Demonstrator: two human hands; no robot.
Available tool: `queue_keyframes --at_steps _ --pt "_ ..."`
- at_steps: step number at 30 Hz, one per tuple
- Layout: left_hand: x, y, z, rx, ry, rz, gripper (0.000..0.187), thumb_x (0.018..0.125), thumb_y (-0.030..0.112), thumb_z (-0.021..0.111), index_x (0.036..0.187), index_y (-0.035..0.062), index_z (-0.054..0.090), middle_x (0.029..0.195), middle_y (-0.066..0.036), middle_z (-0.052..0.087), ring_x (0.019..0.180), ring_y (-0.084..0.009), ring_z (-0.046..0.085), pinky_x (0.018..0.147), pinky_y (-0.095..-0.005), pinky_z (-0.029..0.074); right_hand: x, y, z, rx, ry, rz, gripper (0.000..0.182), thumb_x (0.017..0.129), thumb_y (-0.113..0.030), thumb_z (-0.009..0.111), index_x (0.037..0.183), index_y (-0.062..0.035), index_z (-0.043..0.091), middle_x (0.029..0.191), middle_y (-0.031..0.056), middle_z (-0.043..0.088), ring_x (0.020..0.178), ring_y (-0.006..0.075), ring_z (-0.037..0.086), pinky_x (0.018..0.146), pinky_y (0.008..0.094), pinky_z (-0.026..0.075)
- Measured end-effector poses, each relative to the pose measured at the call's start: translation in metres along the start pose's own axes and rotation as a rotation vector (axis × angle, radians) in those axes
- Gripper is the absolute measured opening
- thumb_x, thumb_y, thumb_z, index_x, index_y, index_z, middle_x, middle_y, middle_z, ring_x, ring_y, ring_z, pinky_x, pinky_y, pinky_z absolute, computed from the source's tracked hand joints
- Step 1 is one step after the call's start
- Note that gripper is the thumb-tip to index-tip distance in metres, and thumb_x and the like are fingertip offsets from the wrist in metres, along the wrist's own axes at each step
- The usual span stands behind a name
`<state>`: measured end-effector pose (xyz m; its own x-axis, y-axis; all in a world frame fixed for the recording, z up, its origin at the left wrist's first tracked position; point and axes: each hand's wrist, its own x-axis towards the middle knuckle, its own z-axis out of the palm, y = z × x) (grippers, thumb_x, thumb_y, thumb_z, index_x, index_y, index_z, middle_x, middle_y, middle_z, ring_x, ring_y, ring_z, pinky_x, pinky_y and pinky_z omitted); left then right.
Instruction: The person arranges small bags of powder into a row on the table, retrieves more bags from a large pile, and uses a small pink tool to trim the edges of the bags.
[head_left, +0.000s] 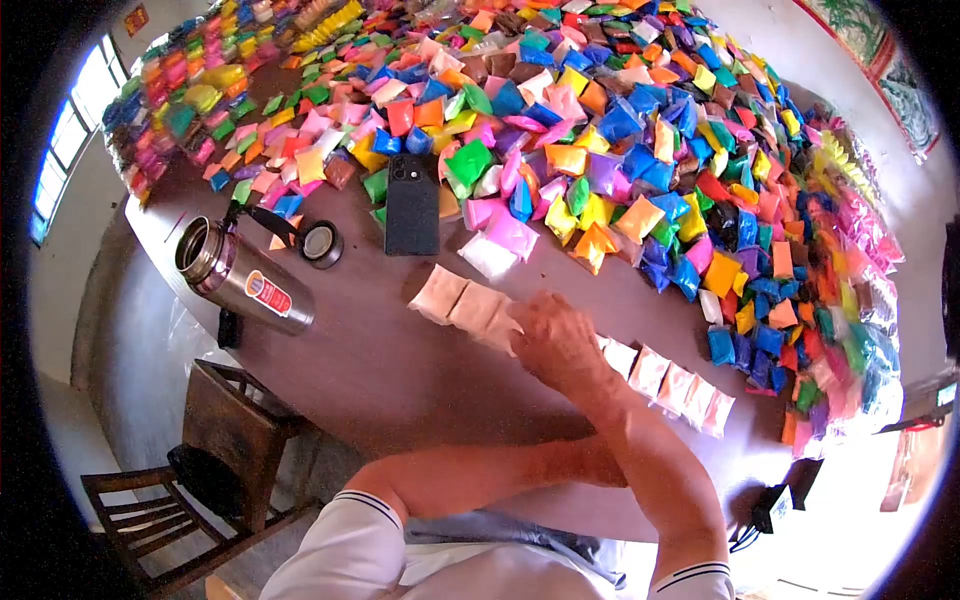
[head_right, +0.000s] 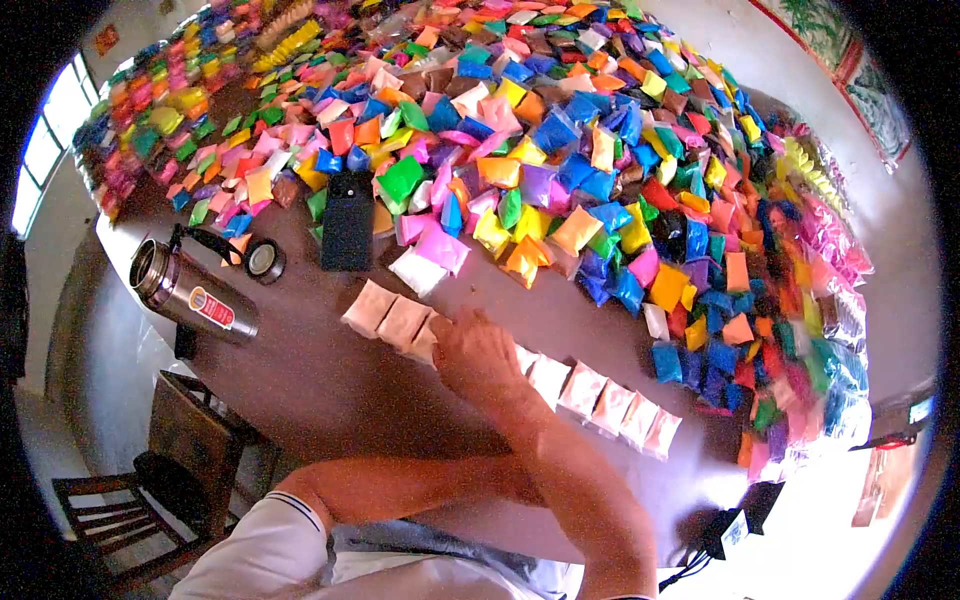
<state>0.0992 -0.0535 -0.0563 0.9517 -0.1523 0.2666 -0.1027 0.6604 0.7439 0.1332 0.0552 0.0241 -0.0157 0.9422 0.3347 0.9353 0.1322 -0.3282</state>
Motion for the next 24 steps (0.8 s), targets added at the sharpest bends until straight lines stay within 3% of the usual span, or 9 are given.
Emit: queue_keyframes --at_steps 3,6,8,12,14,21,24 --pt "-0.001 -0.018 -0.012 -0.159 -0.043 0.018 0.038 0.094 0.014 0.065 0.128 0.0007 0.055 0.128 -0.017 0.060 0.116 -0.0253 0.057 0.103 -0.0402 0.044 0.001 -0.001 0.000 0.046 -0.071 0.014 0.023 0.078 -0.015 0.067 0.100 -0.0071 0.068 0.096 0.0156 0.063 0.095 0.0368 0.062 0.082 0.0482 0.052" --pt "-0.003 -0.021 -0.019 0.070 -0.056 -0.051 0.034 0.096 0.013 0.062 0.127 0.0011 0.055 0.127 -0.016 0.060 0.113 -0.0254 0.058 0.101 -0.0404 0.046 0.006 -0.006 -0.001 0.014 -0.128 0.067 0.025 0.079 -0.016 0.067 0.102 -0.0070 0.067 0.099 0.0167 0.062 0.097 0.0368 0.061 0.084 0.0477 0.051" --pt "-0.011 -0.063 -0.038 -0.641 -0.097 -0.040 0.028 0.098 0.012 0.057 0.124 0.0011 0.056 0.126 -0.016 0.061 0.112 -0.0252 0.059 0.100 -0.0398 0.046 0.010 -0.013 0.004 0.107 0.066 -0.055 0.027 0.080 -0.016 0.068 0.105 -0.0072 0.066 0.107 0.0175 0.060 0.103 0.0373 0.058 0.088 0.0477 0.050" --pt "-0.022 -0.062 -0.042 -0.057 -0.015 -0.113 0.027 0.099 0.013 0.055 0.123 0.0012 0.056 0.127 -0.015 0.060 0.113 -0.0248 0.058 0.100 -0.0391 0.046 0.008 -0.019 0.022 -0.075 0.142 -0.227 0.032 0.080 -0.014 0.067 0.112 -0.0075 0.064 0.119 0.0181 0.057 0.113 0.0342 0.054 0.092 0.0454 0.048" --pt "-0.024 -0.060 -0.047 0.163 0.001 -0.165 0.027 0.099 0.014 0.054 0.123 0.0012 0.056 0.127 -0.015 0.060 0.114 -0.0245 0.058 0.101 -0.0388 0.046 0.001 -0.015 0.032 -0.035 -0.046 -0.200 0.036 0.083 -0.018 0.067 0.117 -0.0093 0.063 0.127 0.0164 0.052 0.122 0.0343 0.047 0.100 0.0458 0.042" --pt "-0.009 -0.072 -0.069 0.718 -0.047 -0.265 0.026 0.101 0.017 0.052 0.122 0.0013 0.056 0.129 -0.015 0.059 0.116 -0.0239 0.056 0.101 -0.0378 0.045 0.000 -0.016 0.026 0.117 0.011 -0.163 0.037 0.084 -0.025 0.068 0.115 -0.0060 0.063 0.122 0.0162 0.055 0.117 0.0347 0.049 0.098 0.0472 0.043" --pt "-0.002 -0.087 -0.073 1.250 -0.270 -0.129 0.029 0.100 0.021 0.054 0.122 0.0021 0.055 0.131 -0.012 0.056 0.122 -0.0221 0.051 0.102 -0.0373 0.043 -0.001 -0.020 0.024 0.199 0.036 -0.086 0.036 0.086 -0.026 0.068 0.114 -0.0037 0.063 0.119 0.0167 0.057 0.115 0.0344 0.051 0.095 0.0465 0.044"
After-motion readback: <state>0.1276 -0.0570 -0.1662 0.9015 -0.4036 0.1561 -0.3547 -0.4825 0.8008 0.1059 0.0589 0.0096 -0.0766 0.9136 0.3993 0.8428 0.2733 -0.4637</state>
